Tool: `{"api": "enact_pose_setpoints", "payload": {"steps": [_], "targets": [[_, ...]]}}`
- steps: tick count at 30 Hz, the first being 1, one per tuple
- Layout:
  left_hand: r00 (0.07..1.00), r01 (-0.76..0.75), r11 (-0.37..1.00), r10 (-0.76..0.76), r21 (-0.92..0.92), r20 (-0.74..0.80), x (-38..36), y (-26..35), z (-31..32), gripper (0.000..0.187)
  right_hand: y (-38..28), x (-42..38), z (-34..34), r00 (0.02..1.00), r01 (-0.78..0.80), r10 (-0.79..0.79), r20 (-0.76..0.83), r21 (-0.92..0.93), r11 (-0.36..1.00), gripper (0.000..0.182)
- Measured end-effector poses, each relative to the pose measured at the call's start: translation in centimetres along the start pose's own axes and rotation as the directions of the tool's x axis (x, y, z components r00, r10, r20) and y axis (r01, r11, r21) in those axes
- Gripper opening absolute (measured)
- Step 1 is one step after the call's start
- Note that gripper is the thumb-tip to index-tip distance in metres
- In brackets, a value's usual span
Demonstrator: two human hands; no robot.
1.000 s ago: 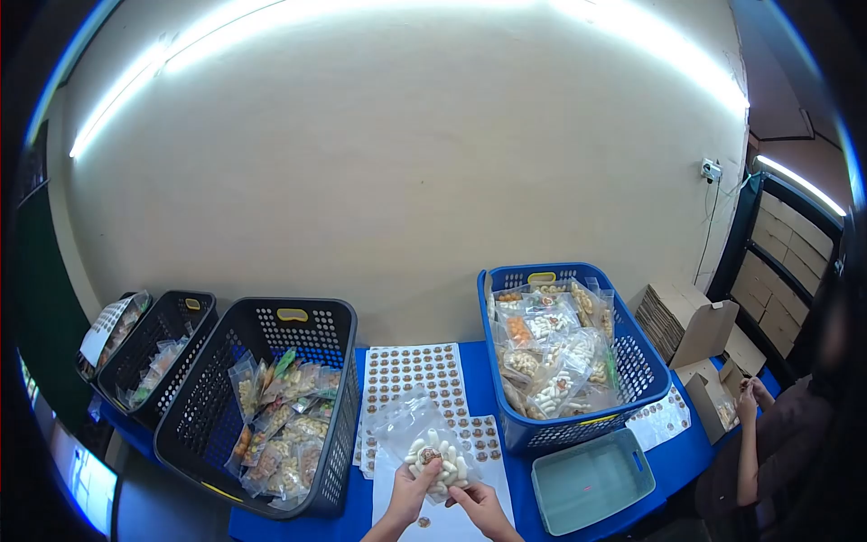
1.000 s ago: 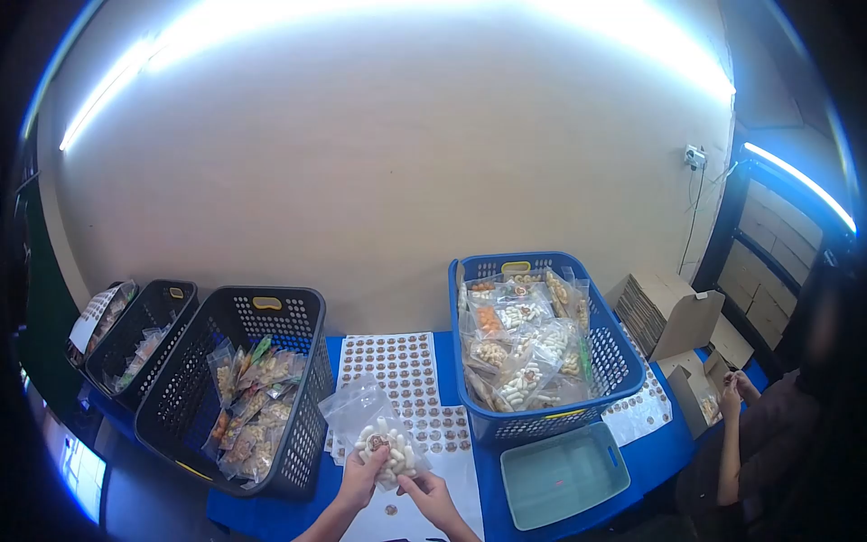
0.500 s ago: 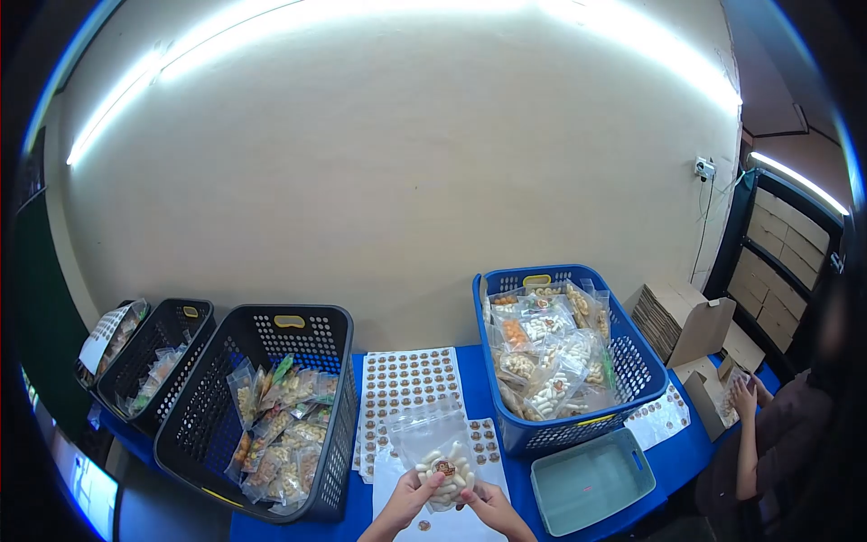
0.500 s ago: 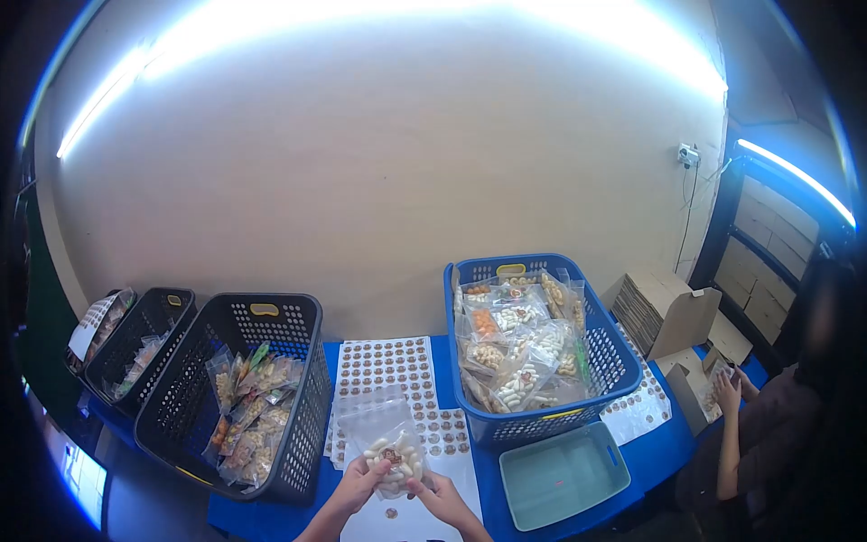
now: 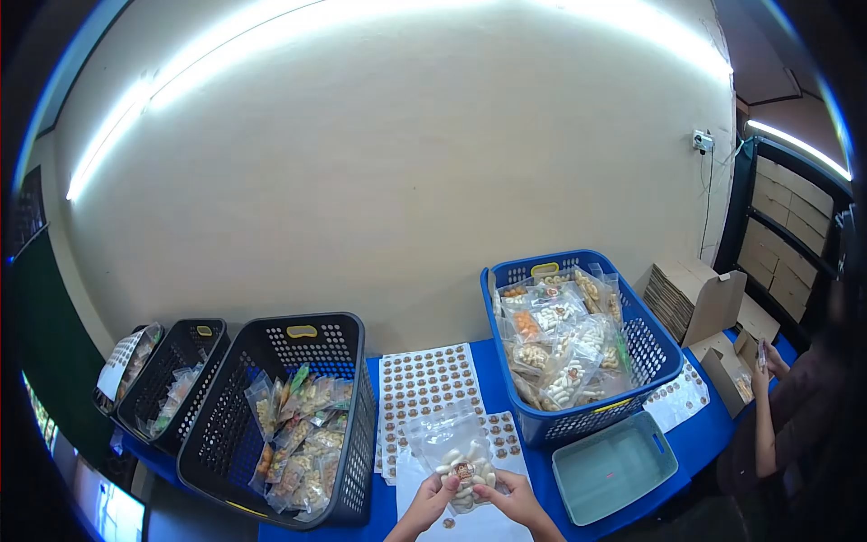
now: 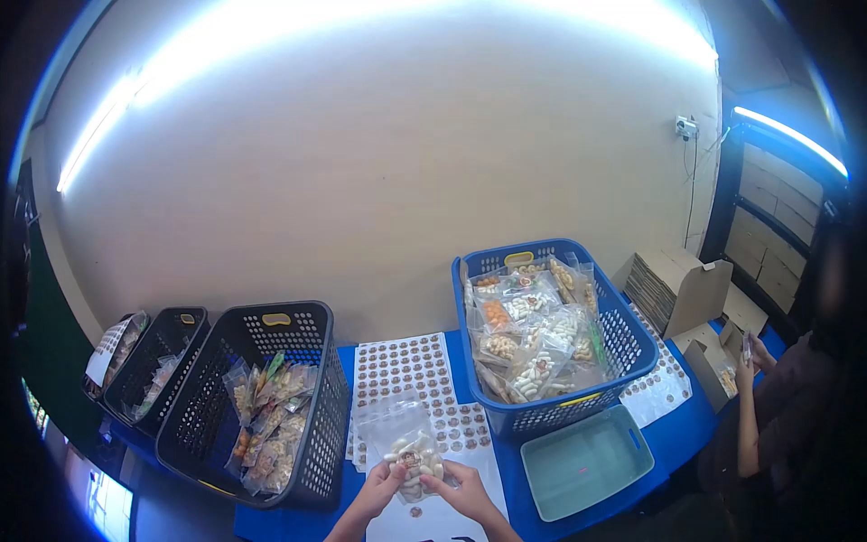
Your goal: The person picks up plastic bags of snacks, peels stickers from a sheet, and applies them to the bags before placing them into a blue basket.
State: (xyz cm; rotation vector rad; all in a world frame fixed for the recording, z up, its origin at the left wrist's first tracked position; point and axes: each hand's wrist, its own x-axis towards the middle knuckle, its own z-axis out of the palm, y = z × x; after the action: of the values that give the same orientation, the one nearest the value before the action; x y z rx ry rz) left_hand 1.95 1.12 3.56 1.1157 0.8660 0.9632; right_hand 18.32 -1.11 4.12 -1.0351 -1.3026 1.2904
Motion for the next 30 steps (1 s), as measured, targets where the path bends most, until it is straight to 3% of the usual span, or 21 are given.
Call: {"api": "enact_pose_setpoints", "payload": {"steps": [4, 7, 10, 13, 16, 17, 22, 25, 28, 30], "targets": [[0.997, 0.019, 0.988, -0.03, -0.151, -0.073, 0.0, 0.3, 0.9, 0.041, 0.6, 0.0, 0.7, 0.998, -0.057, 0.059, -0.004, 0.174, 0.983, 0.026], [0.994, -0.052, 0.985, 0.035, -0.163, -0.105, 0.5, 0.2, 0.8, 0.036, -0.2, 0.1, 0.9, 0.991, 0.121, -0.122, -0.059, -0.012, 0.993, 0.028], [0.985, -0.116, 0.987, 0.099, -0.11, -0.143, 0.3, 0.6, 0.7, 0.034, -0.3, 0.1, 0.9, 0.993, 0.114, -0.114, -0.011, -0.019, 0.993, 0.032], [0.981, -0.134, 0.99, 0.125, -0.047, -0.151, -0.1, 0.5, 0.3, 0.03, 0.2, -0.1, 0.5, 0.995, 0.093, -0.085, 0.045, -0.205, 0.974, 0.035], [0.987, -0.087, 0.995, 0.092, 0.047, -0.133, -0.9, 1.6, 0.7, 0.025, 0.1, 0.0, 0.8, 0.984, 0.174, -0.177, -0.011, -0.151, 0.973, 0.037], [0.986, -0.059, 0.972, 0.092, 0.229, -0.139, -1.5, 2.3, 1.0, 0.023, 0.1, 0.1, 0.8, 0.992, 0.127, -0.129, -0.013, -0.088, 0.988, 0.037], [0.981, -0.131, 0.958, 0.162, 0.257, -0.103, -0.9, 0.7, 0.3, 0.025, -1.1, 0.4, 0.7, 0.996, -0.085, 0.079, 0.038, 0.191, 0.978, 0.031], [0.991, -0.084, 0.988, 0.096, 0.129, -0.095, -0.5, 1.0, 0.3, 0.028, -0.8, 0.8, 0.9, 0.999, -0.04, 0.038, 0.011, 0.255, 0.966, 0.028], [0.987, -0.13, 0.991, 0.127, -0.024, -0.098, 0.3, 0.6, 0.5, 0.031, 0.5, 1.6, 1.1, 0.999, -0.031, 0.042, -0.028, 0.323, 0.946, 0.029], [0.989, -0.077, 0.997, 0.08, 0.027, -0.122, 0.8, 0.2, 0.3, 0.031, 1.8, 2.1, 1.0, 0.999, -0.019, 0.029, -0.039, 0.24, 0.971, 0.03]]}}
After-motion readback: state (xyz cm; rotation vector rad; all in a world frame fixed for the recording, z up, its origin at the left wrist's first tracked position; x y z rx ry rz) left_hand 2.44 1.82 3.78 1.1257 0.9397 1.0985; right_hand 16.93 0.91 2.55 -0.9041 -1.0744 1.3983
